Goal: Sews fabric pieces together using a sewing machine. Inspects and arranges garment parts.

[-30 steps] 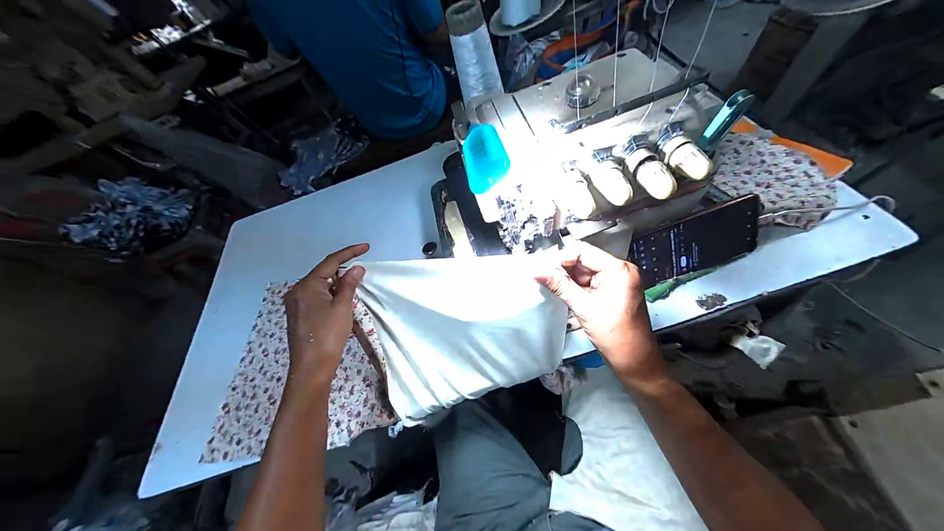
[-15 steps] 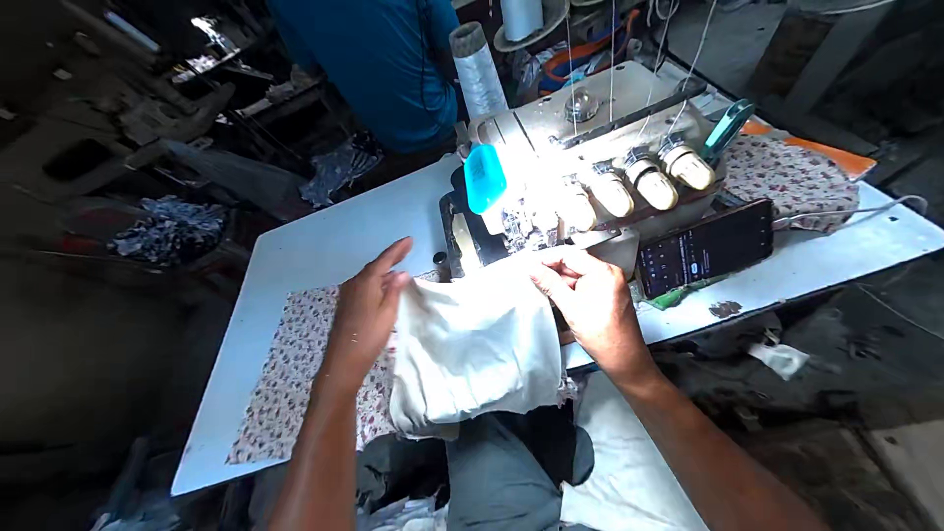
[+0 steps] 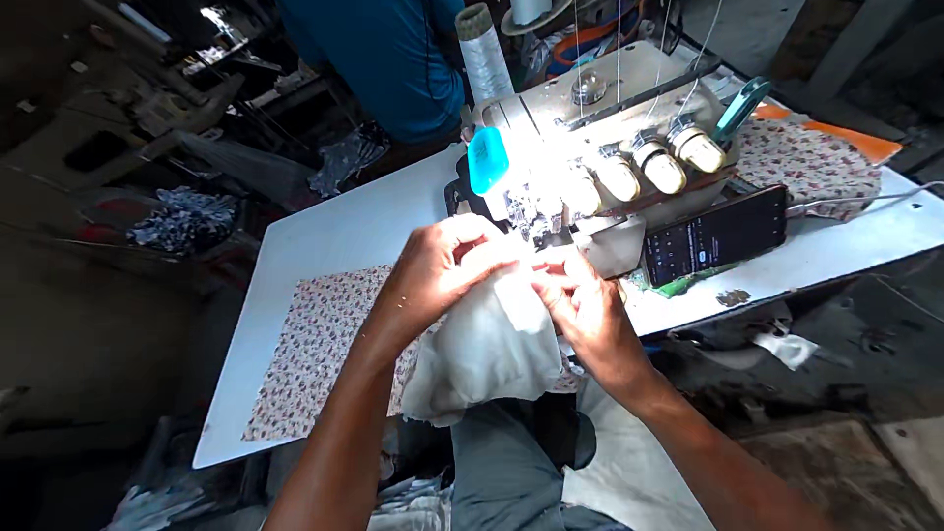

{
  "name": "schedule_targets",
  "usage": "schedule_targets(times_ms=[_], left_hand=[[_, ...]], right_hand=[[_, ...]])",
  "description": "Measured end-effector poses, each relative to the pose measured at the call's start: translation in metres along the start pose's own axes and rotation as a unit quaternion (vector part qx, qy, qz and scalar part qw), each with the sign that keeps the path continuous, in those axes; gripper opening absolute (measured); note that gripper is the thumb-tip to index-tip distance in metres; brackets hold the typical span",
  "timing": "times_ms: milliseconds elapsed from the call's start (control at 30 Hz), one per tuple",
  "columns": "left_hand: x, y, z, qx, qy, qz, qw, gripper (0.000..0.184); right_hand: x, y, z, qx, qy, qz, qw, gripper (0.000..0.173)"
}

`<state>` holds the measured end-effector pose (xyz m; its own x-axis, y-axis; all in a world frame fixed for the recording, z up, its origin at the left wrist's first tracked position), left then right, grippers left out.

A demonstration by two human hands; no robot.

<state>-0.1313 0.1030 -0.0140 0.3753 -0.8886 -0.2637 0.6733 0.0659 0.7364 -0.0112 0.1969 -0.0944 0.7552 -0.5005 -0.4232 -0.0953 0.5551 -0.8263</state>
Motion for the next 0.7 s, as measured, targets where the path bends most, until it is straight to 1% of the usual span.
schedule_targets(times_ms=[67,133,167,267,333,400,433,467,500,533,567,600,633,700], left_hand=[[-0.001,0.000,0.012,-0.027,0.029,-0.021,0.999,0.014],[0.001,0.000,0.021,-0.033,0.052,-0.024,0.998,0.016],[0.004,-0.001,0.024,-0.027,0.057,-0.021,0.998,0.016],[0.009,-0.003,0.028,0.005,0.060,-0.011,0.998,0.012],[0.012,-0.003,0.024,-0.004,0.036,-0.003,0.999,0.013],[0.014,0.000,0.013,-0.004,-0.035,0.002,0.999,0.016],[0.016,0.003,0.008,0.030,-0.066,0.002,0.997,0.012],[0.019,0.004,0.008,0.071,-0.069,0.004,0.995,0.006],[0.021,0.004,0.015,0.092,-0.037,0.008,0.995,0.006],[0.023,0.002,0.027,0.092,0.021,0.012,0.995,0.007],[0.024,-0.002,0.040,0.069,0.081,0.011,0.994,0.004],[0.026,-0.006,0.048,0.038,0.121,0.009,0.992,0.005],[0.027,-0.009,0.053,0.015,0.137,0.005,0.990,0.010],[0.029,-0.011,0.054,0.012,0.131,-0.008,0.991,0.012]], right_hand=[[0.021,0.015,-0.015,0.018,-0.067,-0.012,0.997,0.027],[0.041,0.033,-0.024,0.044,-0.105,-0.027,0.993,0.027],[0.048,0.040,-0.025,0.052,-0.108,-0.032,0.992,0.025],[0.057,0.048,-0.020,0.046,-0.083,-0.040,0.995,0.017],[0.056,0.046,-0.016,0.044,-0.064,-0.040,0.996,0.011],[0.053,0.042,-0.013,0.049,-0.046,-0.036,0.997,0.011],[0.052,0.041,-0.012,0.053,-0.039,-0.035,0.997,0.014],[0.051,0.041,-0.011,0.060,-0.033,-0.034,0.997,0.016],[0.050,0.041,-0.011,0.066,-0.026,-0.032,0.997,0.017],[0.050,0.043,-0.010,0.072,-0.020,-0.034,0.997,0.020],[0.052,0.045,-0.009,0.078,-0.017,-0.042,0.996,0.022],[0.053,0.046,-0.009,0.077,-0.016,-0.049,0.996,0.023],[0.054,0.047,-0.009,0.070,-0.015,-0.055,0.996,0.022],[0.055,0.049,-0.008,0.053,-0.016,-0.067,0.996,0.018]])
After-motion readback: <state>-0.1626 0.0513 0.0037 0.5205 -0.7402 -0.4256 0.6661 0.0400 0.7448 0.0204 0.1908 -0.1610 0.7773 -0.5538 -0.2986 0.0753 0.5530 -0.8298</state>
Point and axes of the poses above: each hand's wrist, its own x-axis away from the middle knuckle, its own z-axis out of the back of the hand, y = z × x, the point moved 8 cm from there along -x, towards the middle knuckle, and after that the axes turned 15 degrees about x, right-handed, at the moved point
